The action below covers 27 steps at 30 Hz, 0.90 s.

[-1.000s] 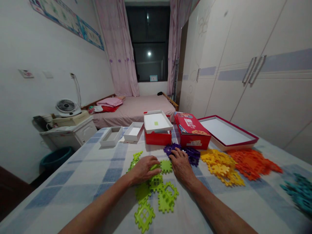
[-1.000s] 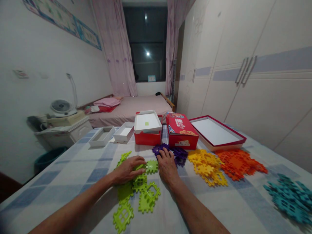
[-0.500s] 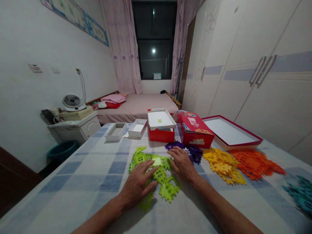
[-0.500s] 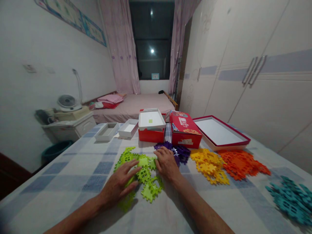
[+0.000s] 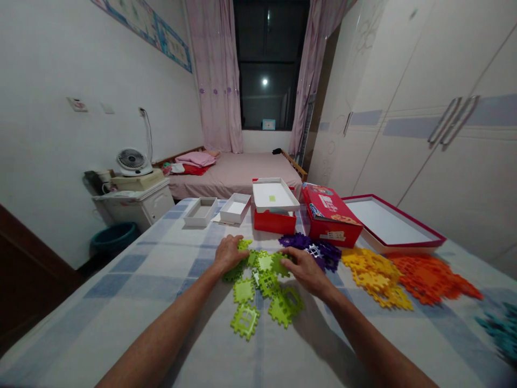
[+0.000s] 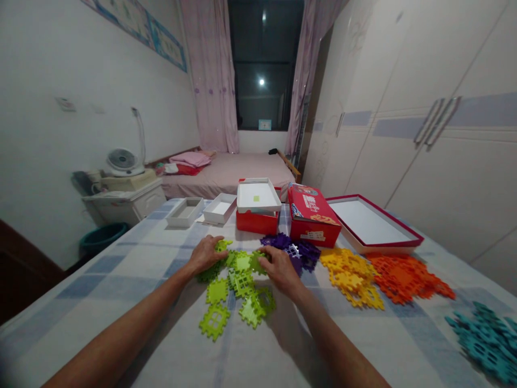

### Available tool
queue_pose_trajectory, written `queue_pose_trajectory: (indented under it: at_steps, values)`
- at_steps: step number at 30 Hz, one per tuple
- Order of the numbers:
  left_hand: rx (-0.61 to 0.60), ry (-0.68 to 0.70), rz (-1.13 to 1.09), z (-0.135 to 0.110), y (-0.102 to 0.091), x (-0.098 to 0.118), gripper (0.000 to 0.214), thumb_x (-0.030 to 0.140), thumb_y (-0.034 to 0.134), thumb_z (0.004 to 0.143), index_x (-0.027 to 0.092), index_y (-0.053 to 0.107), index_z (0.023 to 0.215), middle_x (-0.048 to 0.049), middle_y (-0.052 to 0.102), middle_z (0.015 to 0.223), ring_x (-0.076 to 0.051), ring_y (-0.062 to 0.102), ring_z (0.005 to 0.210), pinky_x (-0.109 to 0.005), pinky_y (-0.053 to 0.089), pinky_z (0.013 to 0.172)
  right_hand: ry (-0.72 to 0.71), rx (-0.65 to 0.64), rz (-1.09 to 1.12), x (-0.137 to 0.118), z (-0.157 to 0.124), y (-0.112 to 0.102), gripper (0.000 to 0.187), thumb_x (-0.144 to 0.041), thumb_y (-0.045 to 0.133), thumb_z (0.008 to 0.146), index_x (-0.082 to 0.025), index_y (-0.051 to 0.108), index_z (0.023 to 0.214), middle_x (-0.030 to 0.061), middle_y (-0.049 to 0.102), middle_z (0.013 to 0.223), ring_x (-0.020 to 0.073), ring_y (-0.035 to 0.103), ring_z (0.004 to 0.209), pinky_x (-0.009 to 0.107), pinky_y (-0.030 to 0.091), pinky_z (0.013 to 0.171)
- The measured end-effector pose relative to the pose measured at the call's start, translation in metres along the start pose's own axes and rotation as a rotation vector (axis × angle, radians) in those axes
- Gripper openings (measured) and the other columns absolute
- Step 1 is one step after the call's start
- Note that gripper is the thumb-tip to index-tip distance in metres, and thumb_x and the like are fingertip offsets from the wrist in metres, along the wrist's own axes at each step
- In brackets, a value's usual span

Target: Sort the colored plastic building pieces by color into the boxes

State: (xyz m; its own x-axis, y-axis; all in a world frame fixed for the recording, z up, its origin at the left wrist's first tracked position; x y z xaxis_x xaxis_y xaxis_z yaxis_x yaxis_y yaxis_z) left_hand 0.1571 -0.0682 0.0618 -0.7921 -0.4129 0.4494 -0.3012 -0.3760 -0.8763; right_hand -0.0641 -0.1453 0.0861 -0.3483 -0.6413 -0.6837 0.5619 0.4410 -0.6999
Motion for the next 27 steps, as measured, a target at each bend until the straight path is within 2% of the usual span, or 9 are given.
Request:
queue_pose_trajectory:
  at_steps: [3,6,10,13,17,20,22,25,27]
  values:
    - [0.05,-0.026,-0.092,0.003,0.002,-0.003,0.045,0.031,0.067,0.068,0.017,0.065,0.111,-0.011,0.063,0.104,-0.026,0.058,0.102,-0.035,0.043,0.092,-0.004,-0.07,-0.003,-0.018,-0.011,0.01,0.032,-0.024,0.05,0.085,-0.016,0.059,0.114,0.0077,0.065,0.103,0.0183,0.061,0.092,0.029,0.046,0.081]
    - [0.089,-0.037,-0.231,0.004,0.002,-0.008,0.039,0.028,0.066,0.07,0.015,0.065,0.107,-0.0097,0.065,0.102,-0.022,0.061,0.095,-0.034,0.045,0.089,0.036,-0.09,-0.247,-0.028,-0.033,0.013,0.041,-0.027,0.059,0.079,-0.018,0.056,0.12,0.0107,0.059,0.112,0.023,0.056,0.103,0.034,0.043,0.087]
    - [0.147,-0.05,-0.417,0.0,-0.007,-0.012,0.037,0.031,0.063,0.072,0.014,0.064,0.104,-0.007,0.067,0.097,-0.02,0.062,0.09,-0.033,0.048,0.085,0.167,-0.236,-0.433,-0.023,-0.063,0.016,0.041,-0.031,0.071,0.069,-0.019,0.061,0.107,0.01,0.057,0.108,0.0265,0.056,0.098,0.035,0.044,0.08]
    - [0.194,-0.044,-0.525,-0.013,-0.02,-0.005,0.039,0.036,0.061,0.073,0.014,0.063,0.105,-0.0066,0.067,0.1,-0.02,0.062,0.093,-0.033,0.047,0.086,0.167,-0.226,-0.398,-0.013,-0.071,0.019,0.037,-0.028,0.067,0.071,-0.019,0.06,0.107,0.0094,0.057,0.105,0.0244,0.056,0.096,0.033,0.045,0.079]
    - [0.053,0.071,-0.695,-0.045,-0.029,0.023,0.038,0.037,0.066,0.07,0.018,0.065,0.103,-0.0045,0.066,0.102,-0.019,0.061,0.093,-0.031,0.047,0.087,0.145,-0.061,-0.299,0.0,-0.065,0.014,0.044,-0.022,0.059,0.077,-0.015,0.054,0.12,0.0108,0.057,0.107,0.0213,0.058,0.097,0.031,0.045,0.085]
    - [-0.093,0.209,-0.624,-0.069,-0.023,0.041,0.038,0.037,0.067,0.071,0.022,0.067,0.107,-0.0047,0.063,0.102,-0.02,0.06,0.097,-0.034,0.047,0.09,0.079,0.02,-0.225,-0.008,-0.049,0.012,0.05,-0.029,0.056,0.082,-0.014,0.048,0.128,0.0125,0.057,0.115,0.0215,0.058,0.101,0.032,0.045,0.09]
    - [-0.006,0.245,-0.525,-0.075,-0.021,0.036,0.039,0.039,0.063,0.076,0.025,0.065,0.112,-0.0062,0.059,0.11,-0.022,0.056,0.107,-0.038,0.044,0.098,0.028,0.012,-0.193,-0.017,-0.036,0.017,0.06,-0.036,0.058,0.082,-0.015,0.042,0.136,0.0133,0.053,0.126,0.0232,0.053,0.113,0.034,0.043,0.096]
    - [0.244,0.15,-0.385,-0.072,-0.015,0.005,0.04,0.042,0.051,0.084,0.023,0.06,0.118,-0.0101,0.051,0.128,-0.026,0.044,0.126,-0.047,0.031,0.11,0.052,0.002,-0.234,-0.016,-0.019,0.031,0.066,-0.042,0.056,0.085,-0.015,0.037,0.141,0.0146,0.043,0.141,0.0267,0.039,0.131,0.041,0.035,0.106]
    - [0.265,0.088,-0.337,-0.067,-0.001,-0.014,0.042,0.042,0.045,0.087,0.021,0.058,0.121,-0.0128,0.049,0.133,-0.03,0.036,0.133,-0.054,0.025,0.112,0.108,0.001,-0.284,-0.007,-0.012,0.041,0.06,-0.042,0.05,0.09,-0.014,0.038,0.142,0.0159,0.038,0.146,0.029,0.032,0.136,0.045,0.03,0.109]
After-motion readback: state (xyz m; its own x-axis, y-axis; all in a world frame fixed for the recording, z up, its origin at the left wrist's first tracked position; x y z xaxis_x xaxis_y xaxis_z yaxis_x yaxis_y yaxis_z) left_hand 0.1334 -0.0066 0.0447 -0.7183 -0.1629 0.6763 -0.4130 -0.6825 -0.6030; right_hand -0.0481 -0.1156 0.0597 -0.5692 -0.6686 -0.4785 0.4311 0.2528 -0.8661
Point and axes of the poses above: each hand's wrist, its own z-axis towards the middle knuckle, its own y-axis out of the palm, x = y × z, the point moved 5 cm from there along z, towards the middle knuckle
